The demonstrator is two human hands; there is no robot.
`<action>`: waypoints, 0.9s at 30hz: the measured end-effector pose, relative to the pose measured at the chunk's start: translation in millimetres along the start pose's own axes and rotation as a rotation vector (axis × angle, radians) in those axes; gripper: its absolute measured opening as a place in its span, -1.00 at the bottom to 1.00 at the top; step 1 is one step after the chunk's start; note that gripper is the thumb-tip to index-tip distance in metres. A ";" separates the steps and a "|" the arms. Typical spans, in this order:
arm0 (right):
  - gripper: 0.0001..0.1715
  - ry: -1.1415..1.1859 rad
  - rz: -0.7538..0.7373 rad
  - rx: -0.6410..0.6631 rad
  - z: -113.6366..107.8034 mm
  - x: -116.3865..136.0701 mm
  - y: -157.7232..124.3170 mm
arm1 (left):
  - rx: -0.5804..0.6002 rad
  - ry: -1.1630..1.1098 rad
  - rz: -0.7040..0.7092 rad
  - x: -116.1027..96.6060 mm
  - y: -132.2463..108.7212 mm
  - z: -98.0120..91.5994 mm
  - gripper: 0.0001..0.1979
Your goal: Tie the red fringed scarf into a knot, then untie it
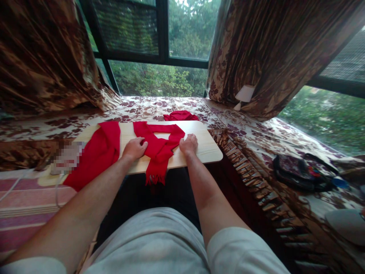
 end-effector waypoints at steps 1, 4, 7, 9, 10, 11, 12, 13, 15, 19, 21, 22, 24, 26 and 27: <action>-0.52 -0.012 -0.004 0.004 -0.2 0.4 -0.1 | -0.001 0.003 0.003 -0.1 0.0 0.0 -0.55; -0.55 -0.040 -0.021 0.008 -0.2 1.1 0.6 | -0.006 0.005 0.006 -0.4 -0.1 -0.5 -0.55; -0.56 -0.049 -0.031 0.011 0.8 0.5 2.0 | -0.011 -0.001 -0.002 -0.5 -0.3 -1.2 -0.54; -0.57 -0.047 -0.034 0.015 1.4 0.2 2.4 | -0.019 -0.009 -0.009 0.0 -0.5 -1.3 -0.53; -0.58 -0.046 -0.038 0.015 1.5 0.3 2.3 | -0.024 -0.013 -0.010 0.2 -0.6 -1.2 -0.52; -0.58 -0.047 -0.045 0.017 1.5 0.8 1.8 | -0.030 -0.017 -0.008 0.3 -0.8 -1.0 -0.52; -0.60 -0.048 -0.055 0.020 1.5 1.6 1.1 | -0.037 -0.021 -0.004 0.4 -0.9 -0.8 -0.51; -0.61 -0.051 -0.066 0.025 1.5 2.4 0.3 | -0.043 -0.026 0.001 0.5 -1.2 -0.7 -0.51; -0.64 -0.058 -0.085 0.037 1.7 4.1 -1.5 | -0.059 -0.039 0.013 0.3 -1.9 -1.0 -0.52; -0.66 -0.061 -0.107 0.032 0.3 6.8 -4.4 | -0.100 -0.066 0.062 -2.0 -3.3 -3.4 -0.54; -0.68 -0.062 -0.127 0.023 -1.2 9.2 -6.3 | -0.103 -0.073 0.104 -4.4 -3.7 -3.9 -0.54; -0.69 -0.065 -0.143 0.025 -1.9 11.0 -7.7 | -0.095 -0.076 0.125 -5.7 -3.7 -3.6 -0.54; -0.71 -0.073 -0.200 0.045 -2.8 16.3 -12.0 | -0.070 -0.083 0.153 -8.0 -3.9 -2.8 -0.53; -0.72 -0.060 -0.315 0.069 -4.2 24.6 -18.8 | -0.039 -0.093 0.164 -10.0 -4.3 -2.2 -0.52; -0.71 -0.045 -0.393 0.082 -5.0 29.5 -23.2 | -0.022 -0.099 0.168 -11.0 -4.7 -2.1 -0.51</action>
Point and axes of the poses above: each hand's wrist, its own y-axis towards the middle knuckle, its own z-axis out of the palm, x = y × z, the point moved 5 cm from there along y, towards the middle knuckle, and after that the axes turned 9 degrees about z, right-handed, at the moved point
